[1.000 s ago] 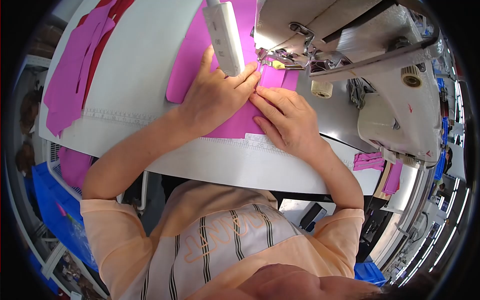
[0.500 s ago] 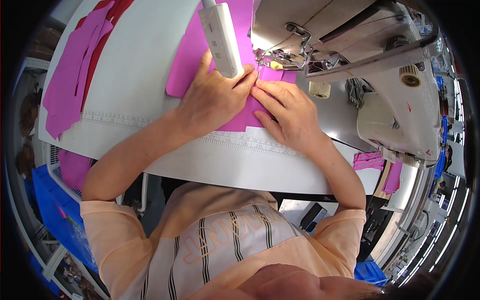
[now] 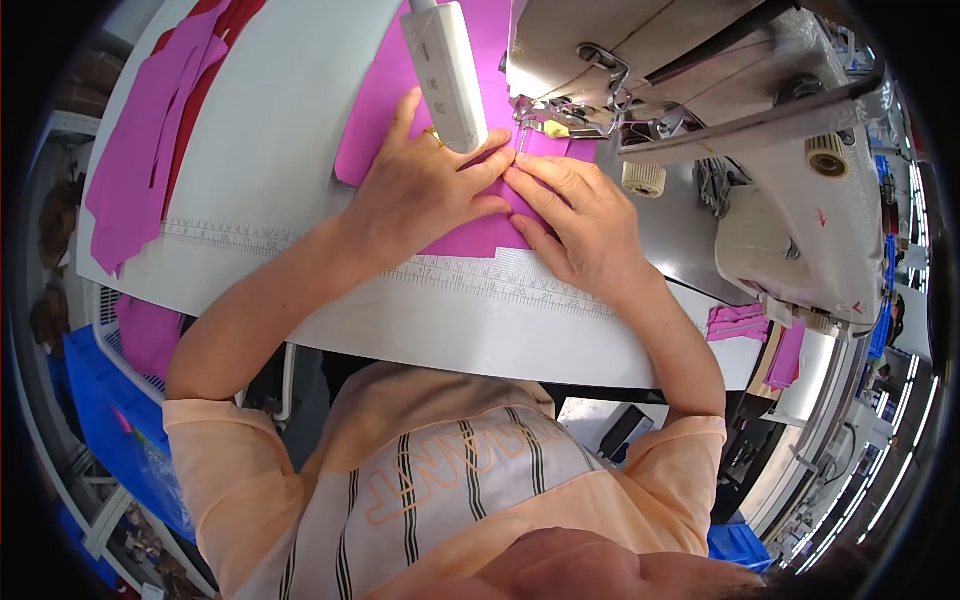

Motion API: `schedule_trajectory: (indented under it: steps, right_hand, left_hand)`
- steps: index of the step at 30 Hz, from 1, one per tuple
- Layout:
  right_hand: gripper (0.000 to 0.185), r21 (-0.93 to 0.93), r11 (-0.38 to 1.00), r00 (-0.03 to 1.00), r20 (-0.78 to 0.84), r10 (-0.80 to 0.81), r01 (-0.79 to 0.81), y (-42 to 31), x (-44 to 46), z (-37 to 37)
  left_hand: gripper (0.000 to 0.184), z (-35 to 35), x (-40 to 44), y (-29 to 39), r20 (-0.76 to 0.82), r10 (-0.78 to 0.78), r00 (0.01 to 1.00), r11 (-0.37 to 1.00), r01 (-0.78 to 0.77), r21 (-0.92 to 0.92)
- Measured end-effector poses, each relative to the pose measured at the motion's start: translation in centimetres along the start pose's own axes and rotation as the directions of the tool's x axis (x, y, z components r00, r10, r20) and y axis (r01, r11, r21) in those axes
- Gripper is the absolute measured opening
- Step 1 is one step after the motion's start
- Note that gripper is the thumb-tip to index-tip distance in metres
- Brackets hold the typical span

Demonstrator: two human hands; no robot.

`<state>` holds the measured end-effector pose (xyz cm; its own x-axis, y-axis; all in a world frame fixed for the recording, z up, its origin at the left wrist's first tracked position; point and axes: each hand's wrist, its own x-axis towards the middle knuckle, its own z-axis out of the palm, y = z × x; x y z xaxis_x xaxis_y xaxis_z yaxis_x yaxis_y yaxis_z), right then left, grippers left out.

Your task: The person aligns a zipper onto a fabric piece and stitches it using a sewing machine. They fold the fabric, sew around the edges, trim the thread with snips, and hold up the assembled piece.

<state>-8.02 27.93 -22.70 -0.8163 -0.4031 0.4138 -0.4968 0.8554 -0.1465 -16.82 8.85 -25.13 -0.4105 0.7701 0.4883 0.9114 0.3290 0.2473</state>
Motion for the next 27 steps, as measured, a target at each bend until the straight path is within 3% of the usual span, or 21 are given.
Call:
schedule_trajectory:
  steps: [27]
  right_hand:
    - [0.041,0.033,0.995,0.996,0.000,0.090,-0.090,0.81,0.25,0.25]
  left_hand:
    - [0.036,0.52,-0.09,0.17,-0.064,0.011,0.998,1.000,-0.010,0.008]
